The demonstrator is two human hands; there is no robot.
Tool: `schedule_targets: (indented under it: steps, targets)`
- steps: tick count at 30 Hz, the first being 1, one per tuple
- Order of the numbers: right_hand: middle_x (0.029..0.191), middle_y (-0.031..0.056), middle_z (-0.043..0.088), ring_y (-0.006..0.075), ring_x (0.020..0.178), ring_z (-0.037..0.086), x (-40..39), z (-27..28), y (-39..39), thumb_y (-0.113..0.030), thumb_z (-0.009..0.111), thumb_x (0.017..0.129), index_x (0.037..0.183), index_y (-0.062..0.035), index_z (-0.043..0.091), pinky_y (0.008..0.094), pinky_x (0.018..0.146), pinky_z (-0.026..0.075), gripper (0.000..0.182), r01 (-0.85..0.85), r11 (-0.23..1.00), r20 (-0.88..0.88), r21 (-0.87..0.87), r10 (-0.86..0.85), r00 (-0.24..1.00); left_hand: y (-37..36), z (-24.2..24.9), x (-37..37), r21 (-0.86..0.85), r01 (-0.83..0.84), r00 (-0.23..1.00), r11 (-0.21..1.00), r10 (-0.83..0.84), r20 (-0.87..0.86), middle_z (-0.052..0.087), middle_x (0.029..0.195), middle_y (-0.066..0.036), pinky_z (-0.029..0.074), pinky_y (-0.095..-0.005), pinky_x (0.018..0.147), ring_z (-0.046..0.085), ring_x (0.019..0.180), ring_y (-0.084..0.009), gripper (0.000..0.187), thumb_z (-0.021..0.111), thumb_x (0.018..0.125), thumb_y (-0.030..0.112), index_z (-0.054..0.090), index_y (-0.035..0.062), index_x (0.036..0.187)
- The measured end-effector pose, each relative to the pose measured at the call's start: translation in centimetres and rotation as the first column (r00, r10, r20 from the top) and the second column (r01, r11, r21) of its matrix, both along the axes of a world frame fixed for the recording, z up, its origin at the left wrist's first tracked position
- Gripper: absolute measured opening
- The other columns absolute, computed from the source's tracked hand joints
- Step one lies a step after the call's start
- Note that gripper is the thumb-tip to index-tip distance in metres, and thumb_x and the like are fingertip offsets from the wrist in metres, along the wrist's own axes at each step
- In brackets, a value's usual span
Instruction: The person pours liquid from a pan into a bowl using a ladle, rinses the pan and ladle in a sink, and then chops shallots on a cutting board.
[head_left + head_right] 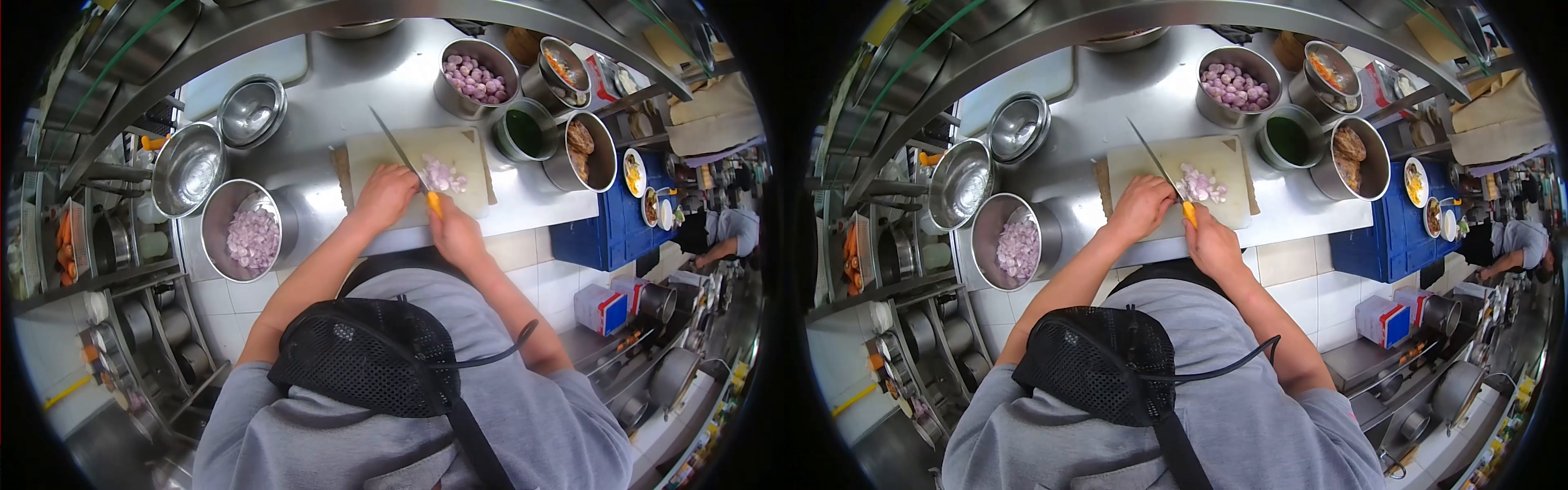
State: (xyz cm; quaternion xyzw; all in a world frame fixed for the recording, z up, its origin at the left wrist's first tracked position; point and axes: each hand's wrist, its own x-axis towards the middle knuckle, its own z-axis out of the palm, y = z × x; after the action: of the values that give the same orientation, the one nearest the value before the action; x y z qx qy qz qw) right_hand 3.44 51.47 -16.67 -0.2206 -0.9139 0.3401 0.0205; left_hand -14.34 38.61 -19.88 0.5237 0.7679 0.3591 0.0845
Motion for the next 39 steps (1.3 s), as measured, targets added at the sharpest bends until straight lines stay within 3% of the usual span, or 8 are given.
schedule_targets:
  steps: [8, 11, 16, 19, 26, 39]
  targets:
    - [0.095, 0.0309, 0.076, 0.0527, 0.088, 0.075, 0.5, -1.5, 0.9, -0.026, 0.061, 0.112, 0.141, -0.0017, 0.057, 0.0612, 0.078, 0.058, 0.037, -0.005, 0.999, -0.014, -0.049, 0.004, 1.000, 0.2, -0.3, 0.4, 0.062, -0.004, 1.000, 0.998, 0.006, -0.029, 0.071, 0.100, -0.012, 0.050, -0.0499, 0.093, 0.066, 0.102, -0.0372, 0.008, 0.075, 0.094, 0.005, 0.077, 0.0060, 0.102]
    - [0.095, 0.0311, 0.076, 0.0530, 0.088, 0.074, 0.8, -1.4, 1.2, -0.026, 0.061, 0.112, 0.139, -0.0023, 0.059, 0.0615, 0.079, 0.058, 0.036, 0.112, 0.989, 0.032, -0.097, -0.110, 0.993, 0.7, -0.7, 0.8, 0.037, -0.006, 0.996, 0.999, 0.010, -0.090, 0.071, 0.101, -0.013, 0.051, -0.0504, 0.093, 0.066, 0.102, -0.0381, 0.008, 0.076, 0.094, 0.006, 0.078, 0.0054, 0.102]
    - [0.095, 0.0303, 0.076, 0.0527, 0.087, 0.074, 0.7, 0.2, 1.6, -0.028, 0.062, 0.112, 0.142, -0.0017, 0.058, 0.0606, 0.080, 0.059, 0.040, 0.008, 1.000, -0.064, -0.030, -0.010, 0.998, 0.9, -0.6, 0.4, 0.042, -0.012, 0.999, 0.999, 0.013, -0.045, 0.070, 0.101, -0.014, 0.052, -0.0512, 0.092, 0.067, 0.103, -0.0391, 0.007, 0.075, 0.095, 0.006, 0.075, 0.0047, 0.102]
    - [0.096, 0.0295, 0.077, 0.0515, 0.088, 0.075, 0.6, -0.6, 1.0, -0.028, 0.062, 0.112, 0.143, -0.0010, 0.058, 0.0592, 0.081, 0.060, 0.041, -0.019, 0.999, 0.012, 0.026, 0.019, 1.000, 0.8, -0.5, 0.5, 0.027, -0.018, 1.000, 0.999, 0.018, -0.019, 0.070, 0.103, -0.014, 0.052, -0.0510, 0.092, 0.067, 0.104, -0.0392, 0.007, 0.074, 0.095, 0.006, 0.073, 0.0044, 0.102]
    - [0.098, 0.0282, 0.078, 0.0499, 0.087, 0.076, 0.4, -0.7, 1.0, -0.027, 0.062, 0.112, 0.142, -0.0010, 0.058, 0.0576, 0.080, 0.061, 0.040, -0.037, 0.998, -0.044, 0.046, 0.039, 0.998, 0.6, -0.4, 0.6, 0.006, -0.024, 0.999, 1.000, 0.024, -0.031, 0.072, 0.108, -0.014, 0.052, -0.0500, 0.094, 0.068, 0.106, -0.0383, 0.011, 0.073, 0.095, 0.006, 0.072, 0.0048, 0.106]
    - [0.102, 0.0286, 0.078, 0.0509, 0.087, 0.076, 0.0, -0.9, 0.9, -0.028, 0.061, 0.112, 0.143, -0.0006, 0.056, 0.0591, 0.080, 0.060, 0.042, -0.052, 0.998, 0.018, 0.045, 0.051, 0.999, 0.2, -0.3, 0.9, -0.002, -0.041, 0.999, 0.999, 0.041, -0.034, 0.072, 0.111, -0.014, 0.051, -0.0514, 0.096, 0.067, 0.109, -0.0383, 0.014, 0.073, 0.096, 0.006, 0.072, 0.0045, 0.109]
